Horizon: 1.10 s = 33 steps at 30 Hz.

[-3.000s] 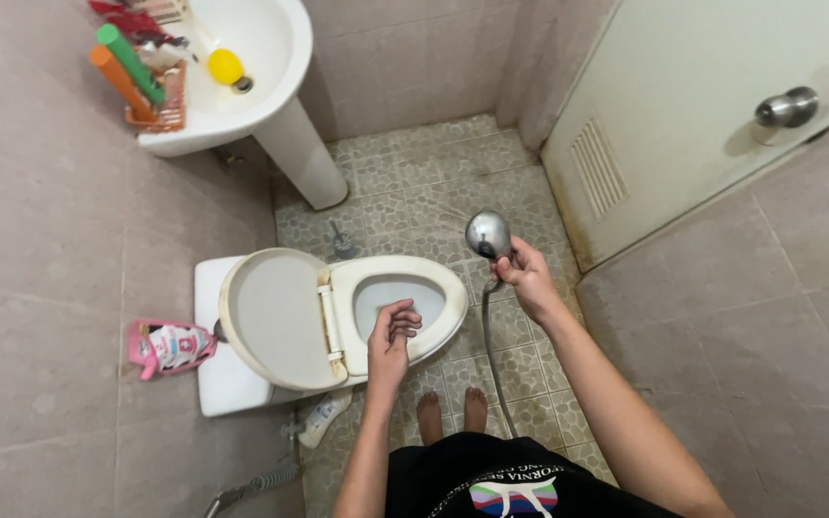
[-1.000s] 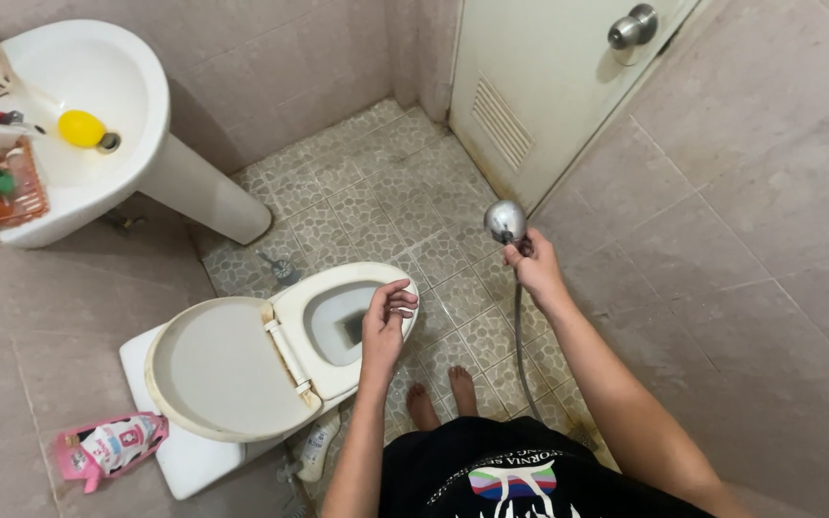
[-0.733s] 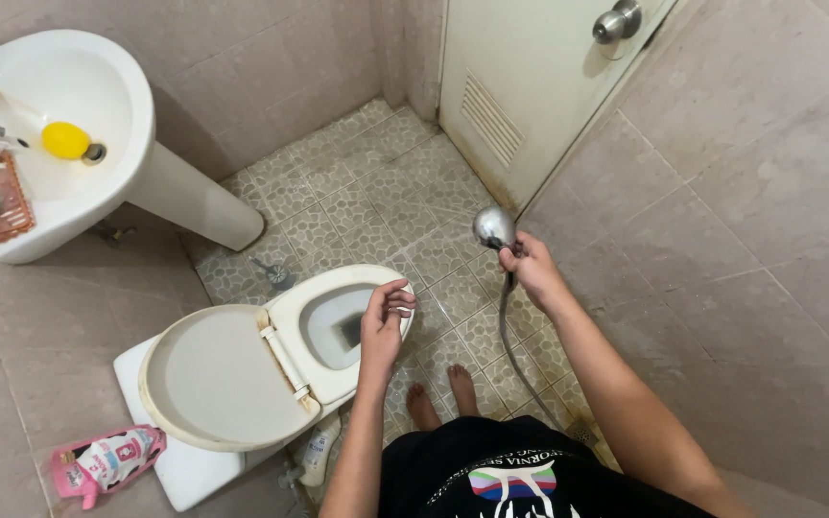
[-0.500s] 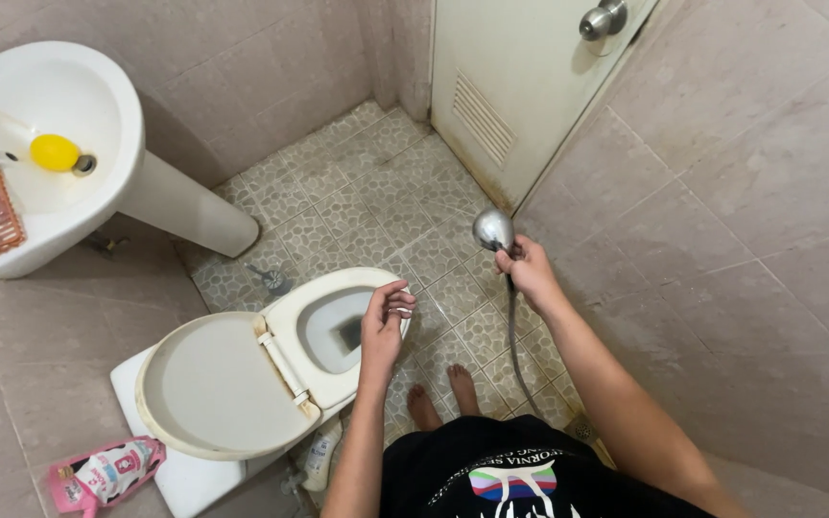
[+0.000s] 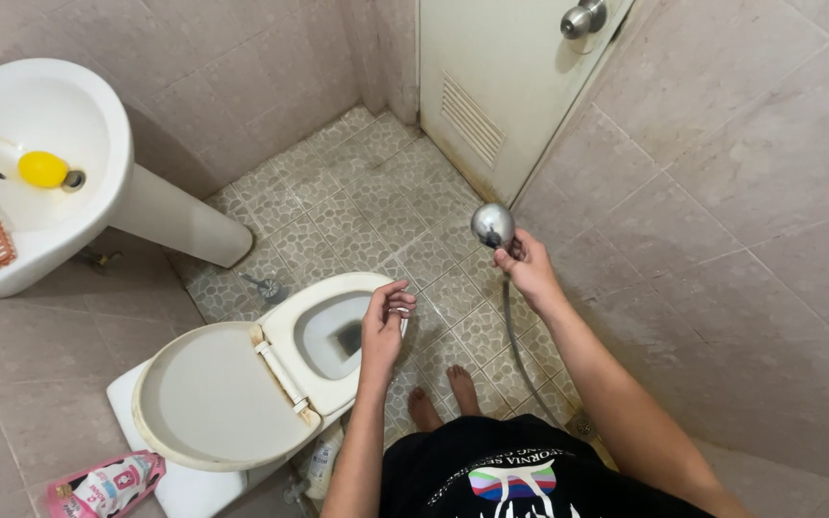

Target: Testing and using a bidet sprayer to clean a toilet seat and sink area in a bathroom.

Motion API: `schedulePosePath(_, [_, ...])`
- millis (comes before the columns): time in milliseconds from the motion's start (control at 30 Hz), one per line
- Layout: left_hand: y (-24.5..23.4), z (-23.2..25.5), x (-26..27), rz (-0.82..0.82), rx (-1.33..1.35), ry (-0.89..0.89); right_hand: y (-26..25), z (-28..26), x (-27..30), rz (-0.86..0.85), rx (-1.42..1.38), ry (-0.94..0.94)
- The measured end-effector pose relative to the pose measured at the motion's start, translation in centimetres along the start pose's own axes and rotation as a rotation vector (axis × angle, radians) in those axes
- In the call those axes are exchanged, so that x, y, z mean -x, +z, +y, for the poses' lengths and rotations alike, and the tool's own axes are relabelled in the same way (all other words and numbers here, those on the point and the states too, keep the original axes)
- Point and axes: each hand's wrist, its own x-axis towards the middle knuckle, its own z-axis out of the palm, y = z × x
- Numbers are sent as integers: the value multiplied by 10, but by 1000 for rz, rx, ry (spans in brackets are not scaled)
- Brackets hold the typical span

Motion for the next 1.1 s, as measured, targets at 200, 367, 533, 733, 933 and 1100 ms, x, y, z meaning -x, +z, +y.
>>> schedulePosePath(200, [-7,2,2,24,22,18,17,-19,-2,-49,1,-158])
schedulePosePath(367, [-15,4,5,56,2,37,34,-41,-2,-130,19,-256])
schedulePosePath(533, [-25,-2,8,83,-1,67,50,-55,1,-264,-26,-316])
schedulePosePath(733, [-33,6,16,131,-9,74,65,-50,-4,-445,-27,-371])
schedulePosePath(933, [-37,14,19,161,-18,64,83,-52,-2,-565,-88,-344])
schedulePosePath(1100, [-35,14,17,155,-20,68,87,-54,-1,-351,-52,-259])
